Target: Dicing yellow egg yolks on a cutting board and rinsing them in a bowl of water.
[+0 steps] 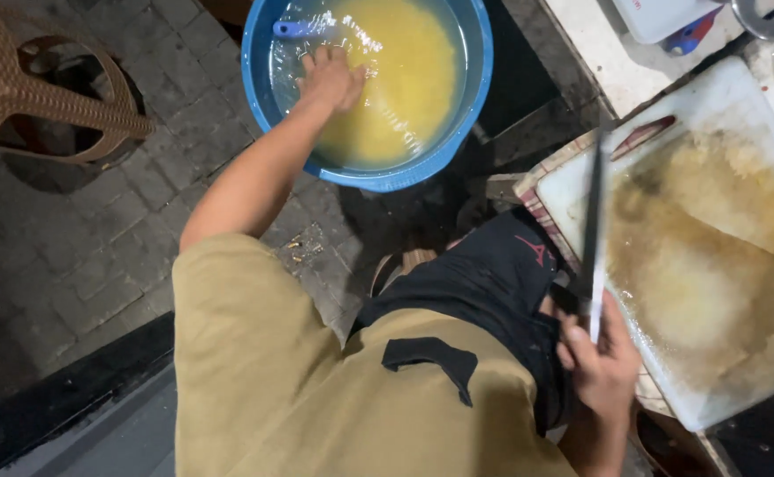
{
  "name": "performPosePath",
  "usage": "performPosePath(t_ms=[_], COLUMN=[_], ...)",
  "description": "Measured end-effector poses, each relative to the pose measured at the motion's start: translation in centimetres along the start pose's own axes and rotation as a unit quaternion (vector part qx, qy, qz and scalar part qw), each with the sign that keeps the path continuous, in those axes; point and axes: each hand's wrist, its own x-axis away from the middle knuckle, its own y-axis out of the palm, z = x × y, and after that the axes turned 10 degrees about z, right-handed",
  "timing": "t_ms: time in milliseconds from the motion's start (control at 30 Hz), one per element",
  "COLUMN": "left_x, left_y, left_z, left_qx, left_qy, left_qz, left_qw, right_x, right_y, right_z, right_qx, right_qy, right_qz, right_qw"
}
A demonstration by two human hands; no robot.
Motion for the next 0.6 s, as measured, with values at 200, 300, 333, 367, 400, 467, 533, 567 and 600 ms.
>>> performPosePath(t_ms=[200,300,333,367,400,467,533,567,600], left_x=[2.2,3.0,3.8,4.6,5.3,5.2,5.4,5.4,5.5], left_y=[-1.2,-1.9,-2.5,-2.9,-3.4,-3.0,-2.3,-2.1,-1.8], left_z=[3.0,4.8,5.3,5.8,6.4,6.9,7.4,7.6,7.7], left_qx=[0.123,0.197,0.197,0.220,0.242,0.271,0.298,0.296,0.293], left_qy=[-0.003,-0.018,-0.017,-0.014,-0.012,-0.024,-0.038,-0.013,0.012], left_qz=[-0.056,-0.104,-0.102,-0.125,-0.149,-0.182,-0.220,-0.262,-0.304], left_qw=[0.991,0.975,0.975,0.967,0.959,0.945,0.928,0.919,0.907], right_x=[-0.3,-0.1,-0.3,-0.3,-0.4,-0.1,0.5,0.5,0.5], right_y=[-2.1,-2.0,-2.1,-2.2,-2.4,-1.3,-0.8,-0.7,-0.7], right_z=[1.2,2.4,3.0,3.6,4.3,3.1,2.5,2.5,2.5], right_qx=[0.011,-0.022,-0.023,-0.046,-0.069,-0.058,-0.045,-0.034,-0.023], right_qy=[-0.051,-0.021,-0.023,-0.022,-0.020,-0.006,0.011,0.006,0.002], right_qz=[0.067,0.061,0.061,0.029,-0.003,-0.005,-0.006,-0.008,-0.010], right_qw=[0.996,0.998,0.998,0.998,0.997,0.998,0.999,0.999,1.000])
